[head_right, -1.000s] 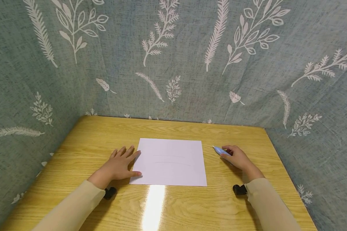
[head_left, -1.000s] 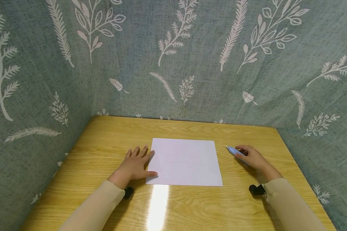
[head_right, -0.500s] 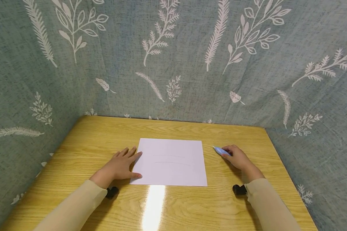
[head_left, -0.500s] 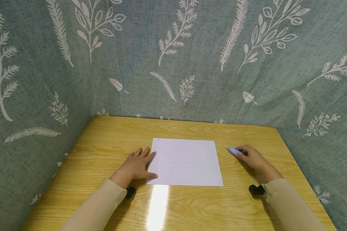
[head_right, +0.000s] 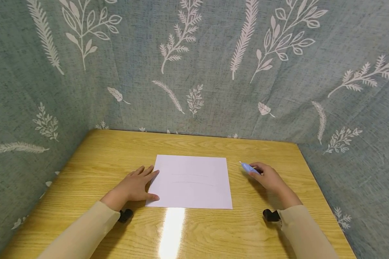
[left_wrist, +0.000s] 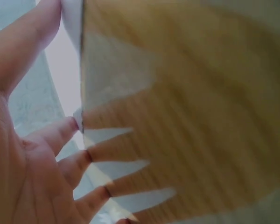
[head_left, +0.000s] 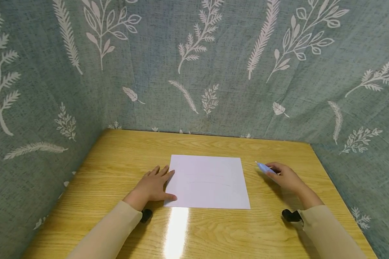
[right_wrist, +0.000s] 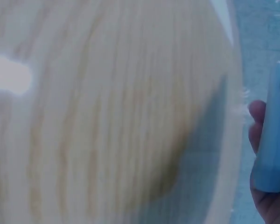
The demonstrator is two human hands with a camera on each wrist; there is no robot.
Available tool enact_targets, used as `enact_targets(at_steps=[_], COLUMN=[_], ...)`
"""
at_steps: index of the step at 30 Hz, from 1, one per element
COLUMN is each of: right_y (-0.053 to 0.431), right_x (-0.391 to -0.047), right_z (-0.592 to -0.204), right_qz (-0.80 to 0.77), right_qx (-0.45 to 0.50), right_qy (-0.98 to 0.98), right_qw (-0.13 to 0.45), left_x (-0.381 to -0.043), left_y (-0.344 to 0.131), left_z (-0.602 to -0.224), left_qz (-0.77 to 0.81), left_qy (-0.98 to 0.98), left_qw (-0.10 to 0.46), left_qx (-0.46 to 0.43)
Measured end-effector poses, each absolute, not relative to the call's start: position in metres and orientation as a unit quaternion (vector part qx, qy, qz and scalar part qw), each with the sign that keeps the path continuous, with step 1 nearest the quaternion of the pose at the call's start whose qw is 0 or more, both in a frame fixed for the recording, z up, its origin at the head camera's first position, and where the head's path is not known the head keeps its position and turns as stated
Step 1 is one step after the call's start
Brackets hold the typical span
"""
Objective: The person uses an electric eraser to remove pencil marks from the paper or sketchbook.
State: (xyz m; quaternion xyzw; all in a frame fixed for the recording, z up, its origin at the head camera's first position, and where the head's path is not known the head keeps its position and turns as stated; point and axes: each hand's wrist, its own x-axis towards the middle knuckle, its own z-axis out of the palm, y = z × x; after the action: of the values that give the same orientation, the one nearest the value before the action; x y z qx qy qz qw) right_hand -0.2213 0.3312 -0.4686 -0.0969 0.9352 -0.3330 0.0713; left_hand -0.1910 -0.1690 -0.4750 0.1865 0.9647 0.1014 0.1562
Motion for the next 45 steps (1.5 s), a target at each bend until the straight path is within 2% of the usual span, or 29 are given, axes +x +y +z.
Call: enact_targets(at_steps=[6, 16, 26, 40, 45], right_y=[0.329, 0.329, 0.317, 0.297, 0.287], right_x=[-0.217, -0.209, -0.204, -0.209, -0.212], right_z=[-0.459, -0.455, -0.445, -0.430, -0.431], right_qz=[-0.381, -0.496, -0.510, -0.507, -0.500], right_qx=[-0.102, -0.103, -0.112, -0.097, -0.120], right_qy=[0.916, 0.853, 0.843, 0.838, 0.837], right_qw=[0.079, 0.129, 0.132, 0.176, 0.188], left_x=[-0.191, -0.192, -0.190, -0.192, -0.193], left_y=[-0.168, -0.168, -0.168, -0.167, -0.168], left_z=[-0.470, -0.477, -0.477, -0.475, -0.475], left_qz=[0.108, 0.112, 0.115, 0.124, 0.126], left_qy=[0.964, 0.964, 0.963, 0.962, 0.962], left_qw=[0.160, 0.157, 0.159, 0.167, 0.166], left_qx=[0.183, 0.181, 0.182, 0.178, 0.179])
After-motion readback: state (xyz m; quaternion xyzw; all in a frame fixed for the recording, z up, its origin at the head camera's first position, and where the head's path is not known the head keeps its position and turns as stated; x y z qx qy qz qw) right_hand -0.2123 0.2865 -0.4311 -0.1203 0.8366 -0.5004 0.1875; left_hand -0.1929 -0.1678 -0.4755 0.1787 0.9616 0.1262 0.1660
